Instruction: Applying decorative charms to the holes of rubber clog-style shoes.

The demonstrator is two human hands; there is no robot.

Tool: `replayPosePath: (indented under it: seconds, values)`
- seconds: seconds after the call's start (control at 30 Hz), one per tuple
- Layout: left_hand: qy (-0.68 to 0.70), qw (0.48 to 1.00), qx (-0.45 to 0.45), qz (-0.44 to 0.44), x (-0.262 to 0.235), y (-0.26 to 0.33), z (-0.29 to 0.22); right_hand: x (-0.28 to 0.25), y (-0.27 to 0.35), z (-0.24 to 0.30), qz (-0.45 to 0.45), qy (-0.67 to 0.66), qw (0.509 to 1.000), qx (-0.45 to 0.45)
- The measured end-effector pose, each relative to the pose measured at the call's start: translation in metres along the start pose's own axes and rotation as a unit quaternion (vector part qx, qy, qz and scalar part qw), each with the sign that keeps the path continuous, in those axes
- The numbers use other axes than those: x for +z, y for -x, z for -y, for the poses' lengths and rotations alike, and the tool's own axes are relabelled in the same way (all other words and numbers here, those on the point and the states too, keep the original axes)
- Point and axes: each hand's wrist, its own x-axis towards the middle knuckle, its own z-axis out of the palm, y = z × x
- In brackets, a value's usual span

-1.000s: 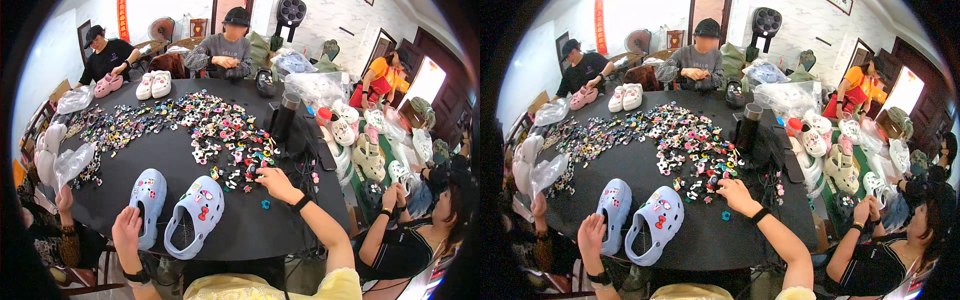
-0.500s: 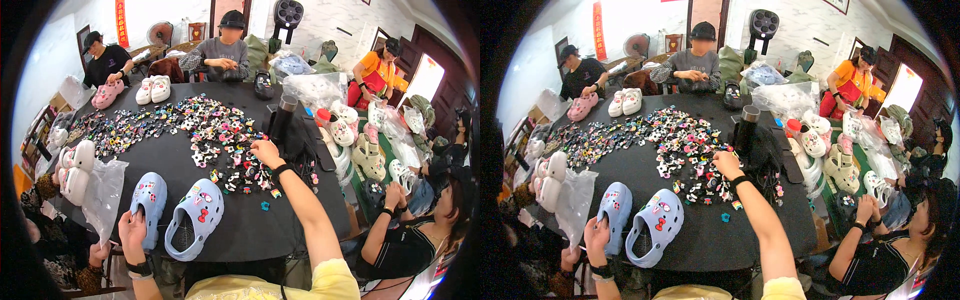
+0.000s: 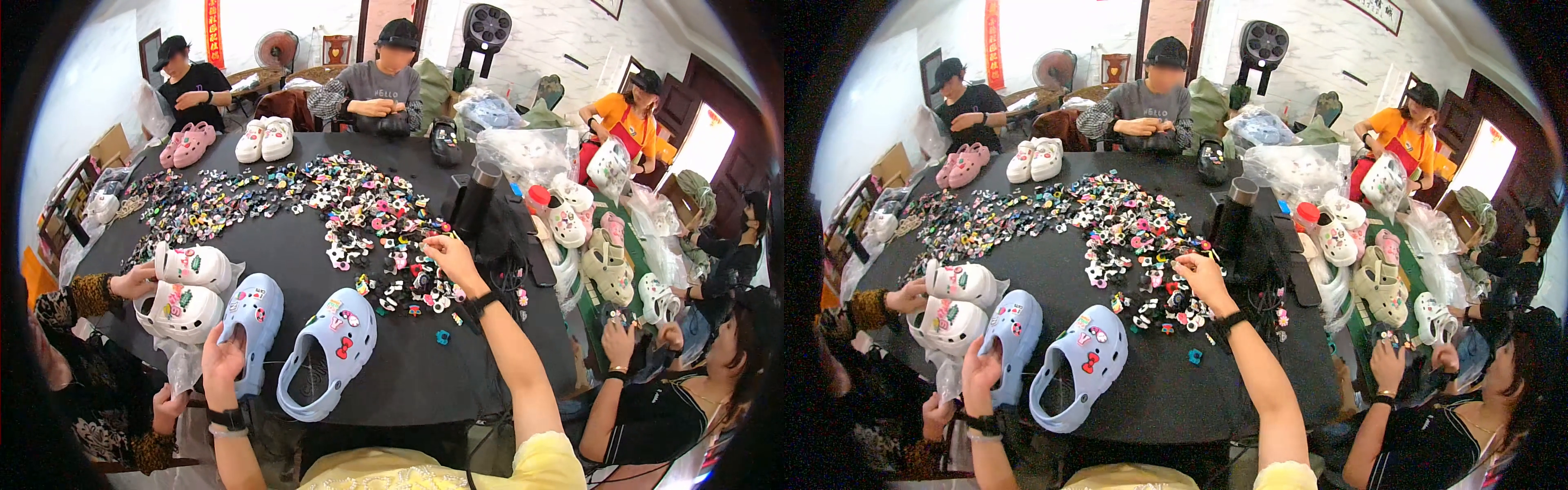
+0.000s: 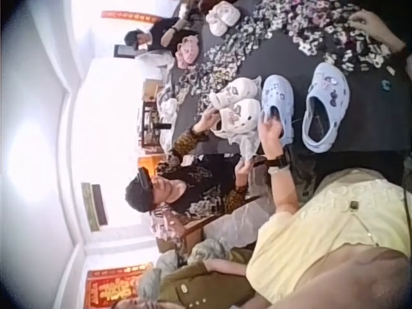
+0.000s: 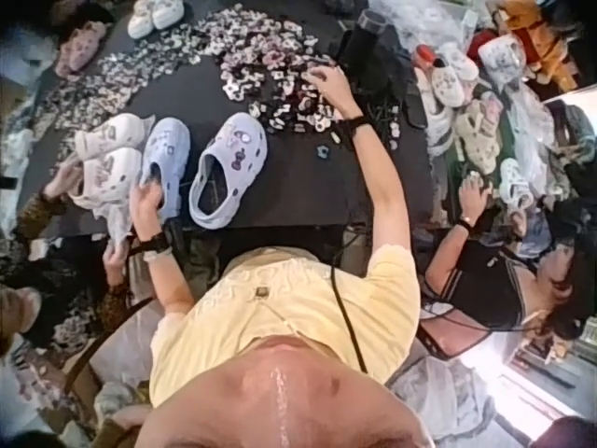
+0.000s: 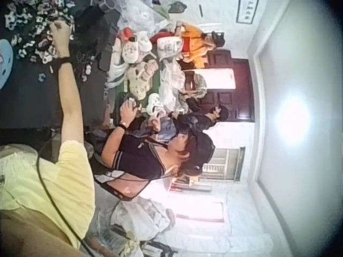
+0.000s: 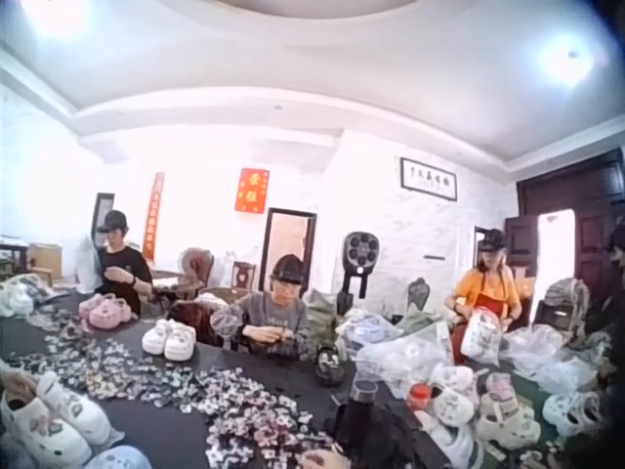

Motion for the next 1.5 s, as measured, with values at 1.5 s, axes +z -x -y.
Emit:
replayPosePath:
  seconds: [1.5]
  values:
    - [-0.278,0.887,-0.149,0.337,0.116,0.193,0.229,-0.079,0.241,0.136,-0.029,-0.189,0.982,-0.004]
